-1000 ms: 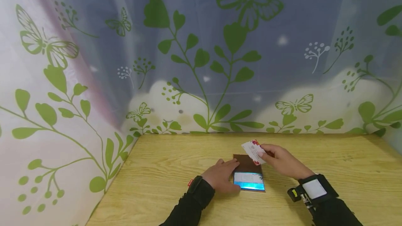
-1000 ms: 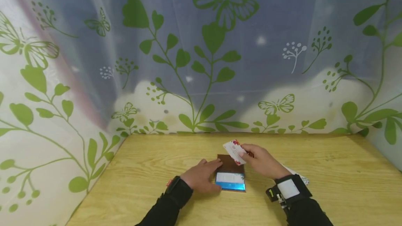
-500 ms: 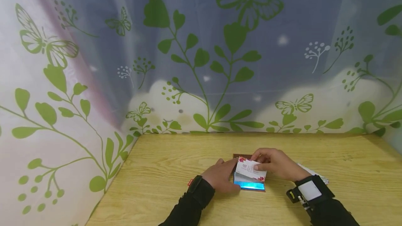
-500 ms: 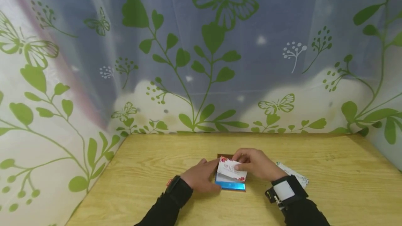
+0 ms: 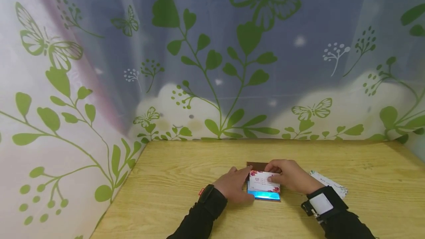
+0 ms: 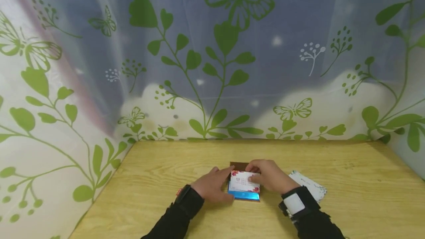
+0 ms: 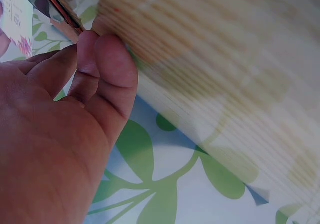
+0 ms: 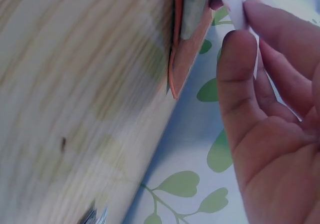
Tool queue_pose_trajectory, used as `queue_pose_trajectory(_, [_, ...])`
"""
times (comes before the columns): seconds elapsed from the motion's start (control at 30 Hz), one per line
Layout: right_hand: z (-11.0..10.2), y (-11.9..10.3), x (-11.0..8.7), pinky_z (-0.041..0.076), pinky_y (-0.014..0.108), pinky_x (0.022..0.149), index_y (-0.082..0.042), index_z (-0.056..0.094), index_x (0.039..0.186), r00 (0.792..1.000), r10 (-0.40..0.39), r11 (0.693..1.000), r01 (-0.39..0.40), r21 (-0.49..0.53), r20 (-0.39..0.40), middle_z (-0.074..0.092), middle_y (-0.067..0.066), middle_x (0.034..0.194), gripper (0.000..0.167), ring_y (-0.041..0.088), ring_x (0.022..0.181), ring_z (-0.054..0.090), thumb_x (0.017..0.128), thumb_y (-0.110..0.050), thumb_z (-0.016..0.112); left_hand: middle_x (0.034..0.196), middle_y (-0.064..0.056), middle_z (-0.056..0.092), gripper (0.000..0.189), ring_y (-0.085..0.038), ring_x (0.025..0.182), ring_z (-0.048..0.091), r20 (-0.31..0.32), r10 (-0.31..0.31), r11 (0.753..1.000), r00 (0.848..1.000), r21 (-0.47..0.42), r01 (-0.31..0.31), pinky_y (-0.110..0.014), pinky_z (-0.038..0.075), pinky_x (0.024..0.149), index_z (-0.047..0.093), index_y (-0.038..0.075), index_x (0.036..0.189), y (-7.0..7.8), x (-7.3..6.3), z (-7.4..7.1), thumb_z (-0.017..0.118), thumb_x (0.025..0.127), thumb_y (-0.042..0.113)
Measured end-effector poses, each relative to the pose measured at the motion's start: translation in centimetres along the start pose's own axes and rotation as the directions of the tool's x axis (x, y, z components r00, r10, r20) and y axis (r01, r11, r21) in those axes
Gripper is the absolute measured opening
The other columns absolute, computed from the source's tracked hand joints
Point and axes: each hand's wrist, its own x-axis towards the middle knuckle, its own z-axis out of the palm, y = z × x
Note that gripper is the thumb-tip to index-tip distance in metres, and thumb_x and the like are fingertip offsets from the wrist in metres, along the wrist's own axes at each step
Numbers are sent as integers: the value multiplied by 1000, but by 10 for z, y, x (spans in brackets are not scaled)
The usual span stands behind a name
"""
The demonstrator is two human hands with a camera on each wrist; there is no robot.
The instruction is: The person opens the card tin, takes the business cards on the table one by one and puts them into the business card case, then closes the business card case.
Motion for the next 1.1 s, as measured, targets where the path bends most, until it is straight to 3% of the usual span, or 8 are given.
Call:
queue_pose_trajectory(0.27, [6, 0, 2, 55, 33, 77, -6, 71, 109, 1000, -23, 1000, 23, 5, 8, 69, -1, 100, 16, 15, 92, 63, 93, -4, 75, 161, 2, 44, 106, -23, 127, 48, 8, -11, 1000, 1000, -11, 12, -27, 50, 89, 20, 14, 167, 1, -1, -1, 78, 84, 46])
queue_pose_trajectory(0.6, [11, 3, 4, 54, 33, 77, -9, 71, 106, 999, -14, 999, 16, -36, 52, 68, -5, 96, 13, 13, 90, 63, 95, -5, 74, 155, 0, 51, 101, -18, 116, 48, 13, -11, 1000, 1000, -1, 11, -26, 49, 87, 25, 14, 166, 1, -1, -1, 77, 85, 46])
queue_pose_trajectory(0.87, [12, 4, 4, 55, 34, 77, -8, 70, 102, 996, -21, 999, 24, -42, 86, 68, -4, 95, 11, 13, 88, 63, 93, -5, 76, 156, -2, 50, 100, -22, 124, 48, 12, -9, 1000, 1000, 10, 9, -27, 49, 91, 27, 13, 165, 0, 1, -1, 77, 86, 47])
queue_pose_trajectory(1.1, [12, 4, 3, 52, 29, 71, -8, 72, 100, 995, -36, 997, 42, -64, 97, 66, -5, 91, 10, 8, 81, 59, 92, -8, 78, 156, -2, 50, 99, -19, 116, 47, 7, -3, 1000, 1000, -4, 3, -26, 48, 85, 27, 13, 165, -1, 0, 0, 77, 86, 45])
